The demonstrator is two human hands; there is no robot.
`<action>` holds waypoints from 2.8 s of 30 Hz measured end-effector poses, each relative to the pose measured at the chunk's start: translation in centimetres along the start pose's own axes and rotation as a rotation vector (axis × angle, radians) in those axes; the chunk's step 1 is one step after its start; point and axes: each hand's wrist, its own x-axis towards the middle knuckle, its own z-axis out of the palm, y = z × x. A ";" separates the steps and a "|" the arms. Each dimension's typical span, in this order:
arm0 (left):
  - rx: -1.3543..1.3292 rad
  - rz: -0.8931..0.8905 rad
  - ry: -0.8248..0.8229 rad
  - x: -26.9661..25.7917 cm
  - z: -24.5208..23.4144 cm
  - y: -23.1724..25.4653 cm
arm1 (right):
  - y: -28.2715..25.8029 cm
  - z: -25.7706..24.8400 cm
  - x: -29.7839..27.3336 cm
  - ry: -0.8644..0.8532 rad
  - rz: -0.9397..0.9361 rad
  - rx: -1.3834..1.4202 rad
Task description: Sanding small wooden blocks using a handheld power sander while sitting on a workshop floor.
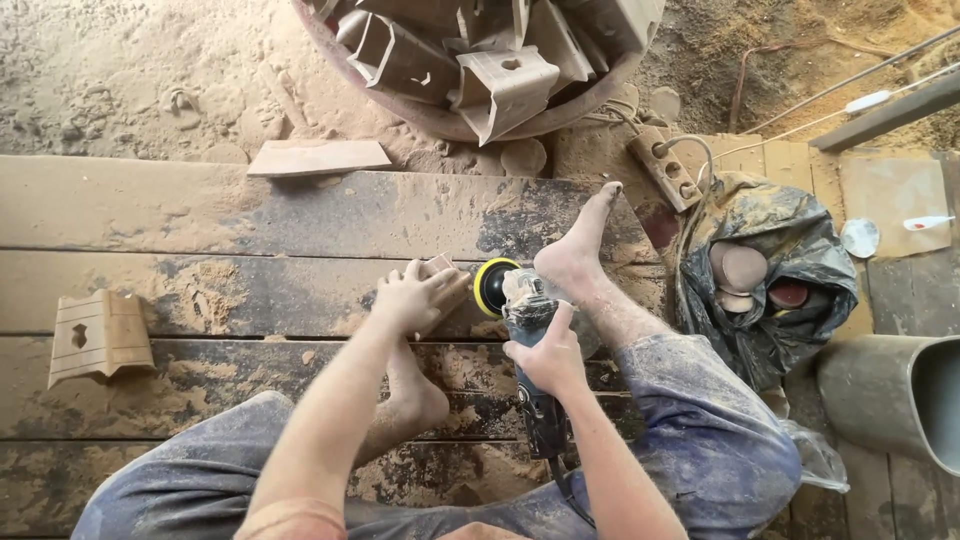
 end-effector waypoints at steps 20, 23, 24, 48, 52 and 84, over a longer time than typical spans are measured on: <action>-1.139 -0.577 0.421 -5.0 7.7 1.6 | -7.8 8.7 3.8 -0.229 -0.319 -0.346; -1.219 -0.582 0.419 -6.0 6.6 2.3 | -8.1 10.9 3.9 -0.272 -0.378 -0.423; -1.385 -0.717 0.347 -6.7 4.9 2.7 | -7.8 11.4 4.2 -0.276 -0.385 -0.442; -1.634 -0.340 0.077 -2.2 -0.3 8.6 | -4.3 6.7 7.6 -0.098 -0.277 -0.385; -1.657 -0.336 0.067 -2.5 1.2 8.0 | -6.7 5.5 4.1 -0.106 -0.272 -0.372; -1.922 -0.345 0.324 -6.1 6.4 7.5 | -4.2 8.9 2.0 -0.203 -0.348 -0.460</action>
